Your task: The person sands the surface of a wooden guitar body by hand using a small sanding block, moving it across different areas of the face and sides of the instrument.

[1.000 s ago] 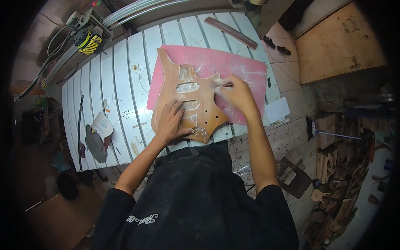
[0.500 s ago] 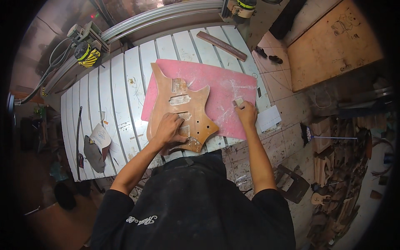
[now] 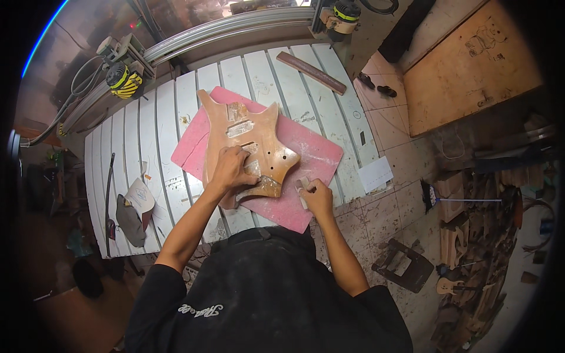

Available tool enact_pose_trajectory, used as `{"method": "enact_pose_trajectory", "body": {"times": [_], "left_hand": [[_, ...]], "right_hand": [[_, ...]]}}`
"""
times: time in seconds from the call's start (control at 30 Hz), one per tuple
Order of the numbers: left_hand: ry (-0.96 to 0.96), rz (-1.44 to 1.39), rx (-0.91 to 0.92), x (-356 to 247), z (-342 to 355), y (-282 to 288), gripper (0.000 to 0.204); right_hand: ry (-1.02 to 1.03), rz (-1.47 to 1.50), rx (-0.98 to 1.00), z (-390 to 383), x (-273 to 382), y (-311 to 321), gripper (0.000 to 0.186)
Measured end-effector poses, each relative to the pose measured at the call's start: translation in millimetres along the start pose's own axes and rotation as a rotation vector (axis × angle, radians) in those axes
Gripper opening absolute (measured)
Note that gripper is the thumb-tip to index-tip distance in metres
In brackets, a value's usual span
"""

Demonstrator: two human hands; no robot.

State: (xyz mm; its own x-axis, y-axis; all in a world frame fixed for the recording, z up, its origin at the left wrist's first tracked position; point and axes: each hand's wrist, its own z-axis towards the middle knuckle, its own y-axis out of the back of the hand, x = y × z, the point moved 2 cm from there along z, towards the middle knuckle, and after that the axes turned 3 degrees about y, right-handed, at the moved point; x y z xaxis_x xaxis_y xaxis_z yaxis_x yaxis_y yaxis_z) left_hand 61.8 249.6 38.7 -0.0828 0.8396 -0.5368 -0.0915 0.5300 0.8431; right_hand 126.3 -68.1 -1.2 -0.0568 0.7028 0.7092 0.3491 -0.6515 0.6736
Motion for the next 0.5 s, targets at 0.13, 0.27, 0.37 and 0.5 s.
{"method": "enact_pose_trajectory", "body": {"times": [0.13, 0.27, 0.37, 0.5], "left_hand": [[0.024, 0.040, 0.014, 3, 0, -7, 0.075], [0.059, 0.061, 0.002, 3, 0, -8, 0.071], [0.038, -0.058, -0.067, 13, 6, -8, 0.067], [0.241, 0.062, -0.366, 27, 1, -11, 0.084]], "right_hand": [[0.001, 0.080, 0.009, 11, -20, -1, 0.032], [0.148, 0.173, -0.018, 7, 9, 0, 0.036], [0.489, -0.031, -0.033, -3, 56, -1, 0.040], [0.684, -0.172, -0.008, 9, 69, -13, 0.042]]}}
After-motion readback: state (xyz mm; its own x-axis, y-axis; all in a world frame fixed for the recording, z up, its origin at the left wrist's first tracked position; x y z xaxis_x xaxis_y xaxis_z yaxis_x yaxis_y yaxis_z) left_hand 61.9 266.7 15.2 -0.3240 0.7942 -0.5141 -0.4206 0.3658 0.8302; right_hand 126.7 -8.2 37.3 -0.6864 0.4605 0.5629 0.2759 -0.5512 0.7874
